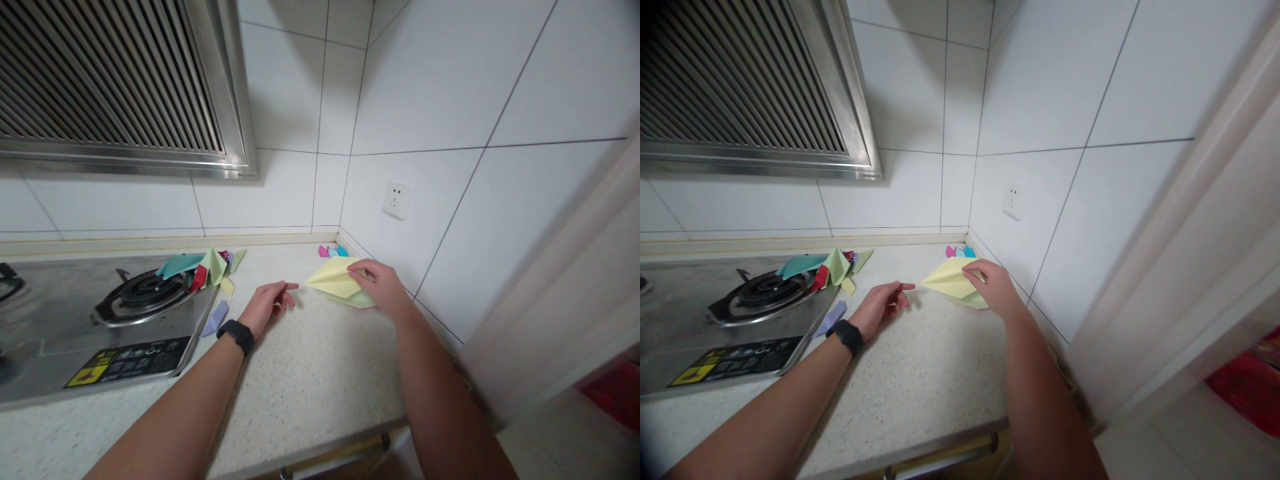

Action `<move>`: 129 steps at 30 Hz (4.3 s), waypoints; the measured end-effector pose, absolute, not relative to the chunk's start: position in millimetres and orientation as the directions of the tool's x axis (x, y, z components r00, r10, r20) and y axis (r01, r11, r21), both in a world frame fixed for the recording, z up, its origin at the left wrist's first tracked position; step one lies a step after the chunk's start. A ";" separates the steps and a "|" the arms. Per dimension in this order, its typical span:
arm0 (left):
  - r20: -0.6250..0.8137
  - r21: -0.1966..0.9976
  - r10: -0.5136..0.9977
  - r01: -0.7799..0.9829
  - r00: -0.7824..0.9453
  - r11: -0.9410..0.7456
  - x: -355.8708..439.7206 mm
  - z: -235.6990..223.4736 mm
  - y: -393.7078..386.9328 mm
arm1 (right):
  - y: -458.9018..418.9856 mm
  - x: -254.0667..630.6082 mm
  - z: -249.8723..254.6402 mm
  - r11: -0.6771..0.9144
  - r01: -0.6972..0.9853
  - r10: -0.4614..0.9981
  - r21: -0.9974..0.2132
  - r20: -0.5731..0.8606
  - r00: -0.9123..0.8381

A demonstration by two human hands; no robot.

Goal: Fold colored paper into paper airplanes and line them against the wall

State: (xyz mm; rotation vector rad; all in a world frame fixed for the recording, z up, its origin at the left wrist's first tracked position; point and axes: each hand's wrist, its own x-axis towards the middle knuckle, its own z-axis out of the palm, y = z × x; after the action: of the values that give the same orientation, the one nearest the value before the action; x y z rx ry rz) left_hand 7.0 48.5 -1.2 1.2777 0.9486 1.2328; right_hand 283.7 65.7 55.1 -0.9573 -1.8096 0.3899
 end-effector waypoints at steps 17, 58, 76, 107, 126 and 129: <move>0.121 0.992 0.974 -0.002 0.192 -0.122 7.7 -5.6 49.2 | 95.1 268.4 30.9 0.253 -0.325 0.964 -0.911 0.267 0.001; 0.087 0.988 0.959 0.101 0.268 -0.117 8.0 -4.9 50.0 | 91.2 278.7 19.2 0.512 0.859 0.809 0.000 0.336 -0.482; 0.084 0.986 0.957 0.118 0.276 -0.120 8.7 -4.6 50.1 | 98.3 283.6 14.9 0.393 0.918 0.907 -0.055 0.189 -0.377; 0.124 0.969 0.956 0.175 0.265 -0.174 8.7 -11.1 55.0 | 102.4 283.2 12.0 0.409 0.913 0.886 -0.001 0.241 -0.397; 0.365 0.438 0.899 0.807 0.243 -0.396 -27.9 30.3 30.8 | 104.9 273.4 11.3 0.549 0.830 0.724 -0.097 0.550 -0.415; 0.365 0.433 0.931 0.889 -0.024 -0.147 -71.7 43.6 22.6 | 108.5 273.2 10.2 0.566 0.818 0.711 -0.102 0.562 -0.422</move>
State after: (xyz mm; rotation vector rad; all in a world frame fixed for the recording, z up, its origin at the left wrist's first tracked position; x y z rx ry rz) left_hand -71.7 22.6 43.6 2.1440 2.0044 0.9050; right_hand 273.2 108.5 10.2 -1.2211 -2.2421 -0.2516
